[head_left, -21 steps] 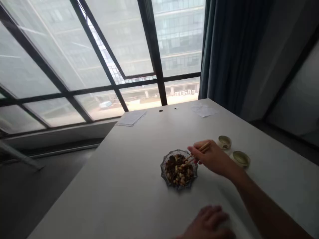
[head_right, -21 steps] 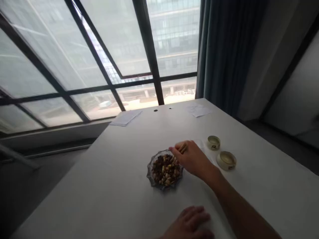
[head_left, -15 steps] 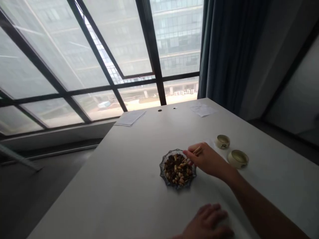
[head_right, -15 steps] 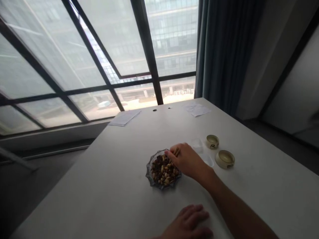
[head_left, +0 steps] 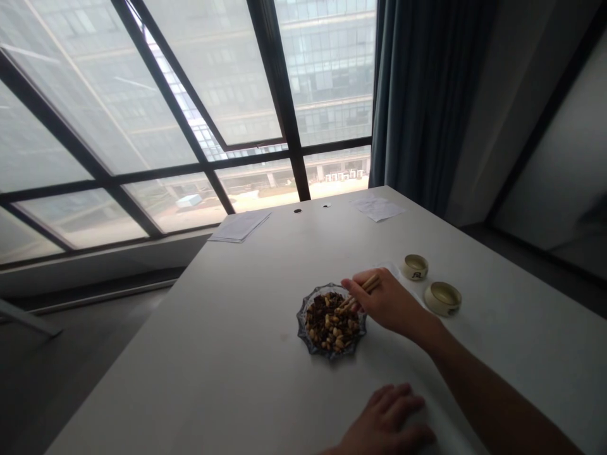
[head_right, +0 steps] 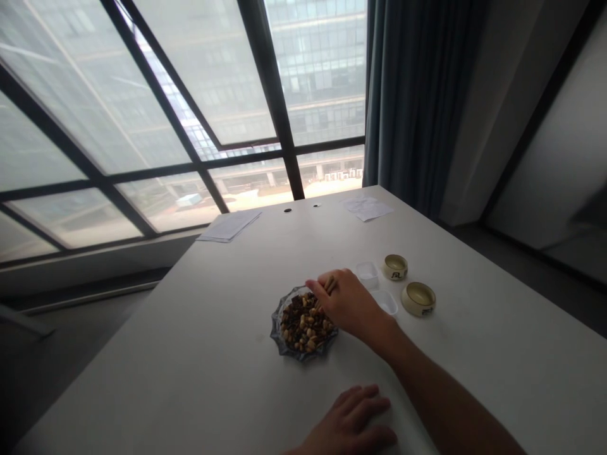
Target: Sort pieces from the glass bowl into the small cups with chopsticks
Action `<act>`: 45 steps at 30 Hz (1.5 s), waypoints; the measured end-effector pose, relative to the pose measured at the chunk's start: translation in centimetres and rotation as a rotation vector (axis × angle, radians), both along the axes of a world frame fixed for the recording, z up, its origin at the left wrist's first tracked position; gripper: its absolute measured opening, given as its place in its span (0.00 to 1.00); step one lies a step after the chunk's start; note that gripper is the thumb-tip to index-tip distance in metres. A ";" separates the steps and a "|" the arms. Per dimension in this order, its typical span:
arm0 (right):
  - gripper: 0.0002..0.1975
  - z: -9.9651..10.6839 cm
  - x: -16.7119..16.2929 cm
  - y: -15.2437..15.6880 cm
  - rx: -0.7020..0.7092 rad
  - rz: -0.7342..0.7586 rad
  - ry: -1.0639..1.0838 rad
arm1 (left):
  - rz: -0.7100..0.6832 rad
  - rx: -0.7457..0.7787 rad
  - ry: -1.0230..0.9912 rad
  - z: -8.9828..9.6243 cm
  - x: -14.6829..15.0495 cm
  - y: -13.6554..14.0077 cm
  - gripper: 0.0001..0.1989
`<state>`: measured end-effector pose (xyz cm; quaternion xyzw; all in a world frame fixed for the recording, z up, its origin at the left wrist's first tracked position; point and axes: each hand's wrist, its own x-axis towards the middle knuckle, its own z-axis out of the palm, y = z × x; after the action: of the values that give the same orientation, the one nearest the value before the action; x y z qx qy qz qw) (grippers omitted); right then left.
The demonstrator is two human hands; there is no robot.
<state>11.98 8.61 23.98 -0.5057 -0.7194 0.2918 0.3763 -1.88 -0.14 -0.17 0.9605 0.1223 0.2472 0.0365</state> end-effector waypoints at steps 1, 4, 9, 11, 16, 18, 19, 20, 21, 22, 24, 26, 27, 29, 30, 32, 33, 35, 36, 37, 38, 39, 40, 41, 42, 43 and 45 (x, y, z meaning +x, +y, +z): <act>0.25 0.1 0.1 0.0 -0.001 0.001 0.006 | -0.005 -0.015 0.012 0.1 0.0 0.0 0.16; 0.24 0.3 0.7 0.0 -0.025 -0.007 0.065 | -0.029 -0.087 0.016 0.6 -0.2 0.2 0.16; 0.22 0.2 2.0 0.2 0.018 -0.106 0.238 | -0.070 -0.358 -0.028 1.1 0.0 0.2 0.13; 0.23 -0.4 2.2 0.1 0.050 -0.154 0.317 | -0.060 -0.461 -0.049 1.0 0.1 0.2 0.09; 0.24 -3.5 2.0 -1.2 0.044 -0.217 0.476 | -0.034 -0.508 -0.051 1.3 0.4 0.2 0.09; 0.23 -5.0 2.0 -2.0 0.026 -0.254 0.527 | -0.049 -0.493 -0.032 1.7 0.5 0.3 0.08; 0.23 -5.8 2.1 -2.4 0.026 -0.277 0.551 | -0.068 -0.482 -0.016 1.9 0.5 0.4 0.08; 0.23 -6.5 2.2 -2.7 0.030 -0.298 0.574 | -0.090 -0.472 0.000 2.1 0.4 0.4 0.07; 0.23 -7.3 2.2 -3.0 0.033 -0.317 0.593 | -0.113 -0.458 0.023 2.3 0.3 0.5 0.08; 0.23 -7.9 2.3 -3.2 0.036 -0.330 0.609 | -0.137 -0.436 0.055 2.5 0.2 0.6 0.09; 0.23 -8.8 2.3 -3.5 0.049 -0.348 0.619 | -0.171 -0.367 0.137 2.7 -0.2 0.7 0.10; 0.23 -9.2 2.1 -3.6 0.068 -0.352 0.598 | -0.188 -0.293 0.212 2.9 -0.7 0.7 0.10; 0.22 -9.3 2.0 -3.7 0.075 -0.353 0.584 | -0.192 -0.266 0.234 3.0 -0.9 0.7 0.10; 0.21 -9.2 1.6 -3.7 0.071 -0.354 0.578 | -0.196 -0.263 0.237 3.4 -1.4 0.7 0.10; 0.21 -9.2 1.4 -3.8 0.062 -0.350 0.596 | -0.195 -0.280 0.224 3.6 -1.5 0.8 0.09; 0.21 -9.4 1.0 -3.9 0.037 -0.325 0.664 | -0.170 -0.325 0.180 3.9 -1.7 1.1 0.09; 0.22 -9.5 0.9 -4.0 0.023 -0.302 0.703 | -0.144 -0.347 0.155 4.0 -1.8 1.2 0.09; 0.25 -10.0 0.6 -4.2 -0.009 -0.258 0.767 | -0.079 -0.375 0.113 3.9 -1.9 1.5 0.08; 0.26 -10.2 0.5 -4.4 -0.025 -0.246 0.787 | -0.053 -0.383 0.099 3.7 -2.0 1.7 0.07; 0.26 -10.4 0.4 -4.6 -0.039 -0.244 0.799 | -0.033 -0.394 0.085 3.4 -2.1 1.8 0.06; 0.26 -10.5 0.3 -4.9 -0.048 -0.255 0.808 | -0.021 -0.407 0.073 3.1 -2.2 1.9 0.05; 0.26 -10.7 0.2 -5.2 -0.051 -0.276 0.814 | -0.017 -0.424 0.062 2.7 -2.4 1.9 0.05; 0.26 -10.7 0.2 -5.4 -0.049 -0.303 0.816 | -0.017 -0.442 0.054 2.4 -2.5 2.0 0.04; 0.25 -10.7 0.1 -5.7 -0.041 -0.333 0.817 | -0.017 -0.461 0.048 2.0 -2.7 1.9 0.05; 0.25 -10.7 0.2 -5.9 -0.029 -0.364 0.818 | -0.017 -0.482 0.045 1.7 -2.8 1.9 0.06; 0.25 -10.7 0.2 -6.0 -0.014 -0.392 0.816 | -0.016 -0.503 0.045 1.5 -2.9 1.8 0.08; 0.24 -10.6 0.4 -6.2 0.015 -0.438 0.804 | 0.000 -0.545 0.054 1.1 -3.0 1.6 0.10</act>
<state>12.38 2.39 13.41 -0.4896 -0.3943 0.3732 0.6822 -4.85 1.44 0.93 0.9214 0.1855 0.1795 0.2904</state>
